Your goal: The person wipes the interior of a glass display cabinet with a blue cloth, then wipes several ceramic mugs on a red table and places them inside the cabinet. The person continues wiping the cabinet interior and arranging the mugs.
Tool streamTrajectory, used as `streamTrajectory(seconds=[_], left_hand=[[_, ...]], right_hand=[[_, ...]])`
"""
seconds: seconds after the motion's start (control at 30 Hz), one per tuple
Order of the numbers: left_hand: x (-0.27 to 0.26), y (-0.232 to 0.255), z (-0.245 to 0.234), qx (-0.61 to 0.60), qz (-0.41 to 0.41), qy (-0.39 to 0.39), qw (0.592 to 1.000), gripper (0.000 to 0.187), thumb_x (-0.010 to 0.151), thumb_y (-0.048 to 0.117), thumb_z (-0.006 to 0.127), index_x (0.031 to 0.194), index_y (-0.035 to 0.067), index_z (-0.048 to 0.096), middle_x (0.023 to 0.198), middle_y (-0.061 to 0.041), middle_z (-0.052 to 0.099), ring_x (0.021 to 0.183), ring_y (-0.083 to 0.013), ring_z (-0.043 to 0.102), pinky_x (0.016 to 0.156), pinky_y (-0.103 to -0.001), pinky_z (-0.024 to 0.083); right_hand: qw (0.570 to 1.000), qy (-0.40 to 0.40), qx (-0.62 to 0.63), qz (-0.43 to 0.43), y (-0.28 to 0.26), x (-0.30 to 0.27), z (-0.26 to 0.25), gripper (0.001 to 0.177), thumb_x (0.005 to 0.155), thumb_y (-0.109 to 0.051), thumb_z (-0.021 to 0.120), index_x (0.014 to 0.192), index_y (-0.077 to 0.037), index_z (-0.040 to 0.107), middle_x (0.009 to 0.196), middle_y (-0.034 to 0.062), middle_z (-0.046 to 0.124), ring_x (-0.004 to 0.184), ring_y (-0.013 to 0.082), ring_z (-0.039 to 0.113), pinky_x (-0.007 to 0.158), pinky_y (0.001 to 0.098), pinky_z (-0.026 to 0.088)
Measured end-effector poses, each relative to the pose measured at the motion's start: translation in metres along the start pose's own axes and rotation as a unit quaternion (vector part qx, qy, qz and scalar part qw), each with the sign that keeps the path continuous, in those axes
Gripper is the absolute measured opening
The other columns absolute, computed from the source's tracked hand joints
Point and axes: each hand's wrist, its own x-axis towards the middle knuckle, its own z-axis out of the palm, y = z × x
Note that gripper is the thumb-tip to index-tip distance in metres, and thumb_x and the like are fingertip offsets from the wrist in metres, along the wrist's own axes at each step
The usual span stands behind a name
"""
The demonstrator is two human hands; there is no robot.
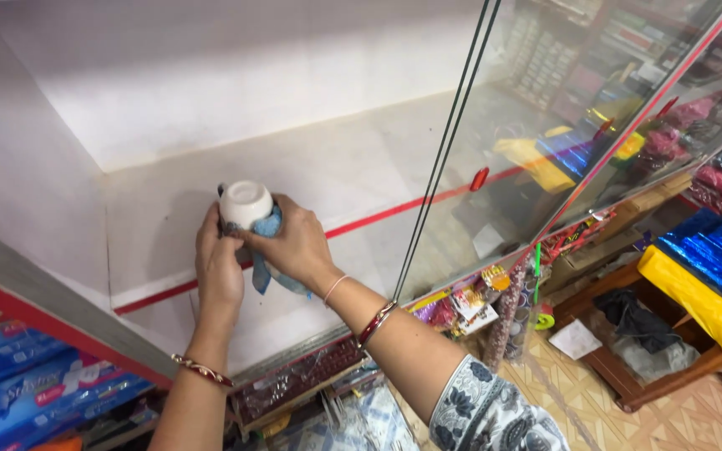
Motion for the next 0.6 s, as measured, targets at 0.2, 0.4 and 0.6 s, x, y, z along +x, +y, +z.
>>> streamTrajectory(seconds=[0.2, 0.4, 0.6], left_hand=[[0.008, 0.001, -0.002, 0.045, -0.005, -0.017, 0.999, 0.064, 0.088, 0.006, 0.041, 0.152, -0.003, 0.043, 0.143, -0.019, 0.057, 0.123, -0.0276, 0.058, 0.100, -0.037, 0.049], [0.015, -0.009, -0.003, 0.115, 0.035, 0.001, 0.993, 0.055, 0.093, 0.006, 0.046, 0.146, -0.003, 0.037, 0.142, -0.023, 0.057, 0.130, -0.0311, 0.059, 0.109, -0.040, 0.045], [0.019, -0.001, -0.005, 0.150, -0.033, -0.017, 0.988, 0.053, 0.092, 0.009, 0.048, 0.143, 0.001, 0.038, 0.136, -0.022, 0.059, 0.124, -0.0291, 0.061, 0.105, -0.039, 0.046]], right_hand=[[0.999, -0.034, -0.015, 0.034, 0.006, 0.011, 0.001, 0.070, 0.068, -0.038, 0.085, 0.125, -0.002, 0.066, 0.100, 0.0202, 0.077, 0.093, 0.0324, 0.076, 0.083, 0.0410, 0.060], [0.998, -0.057, -0.010, 0.025, 0.016, 0.019, -0.003, 0.071, 0.063, -0.030, 0.087, 0.127, -0.006, 0.067, 0.105, 0.0176, 0.077, 0.098, 0.0300, 0.076, 0.088, 0.0379, 0.059], [0.998, -0.058, 0.018, 0.030, 0.014, 0.018, -0.004, 0.069, 0.062, -0.028, 0.088, 0.125, -0.007, 0.068, 0.105, 0.0159, 0.078, 0.097, 0.0274, 0.077, 0.089, 0.0355, 0.059]])
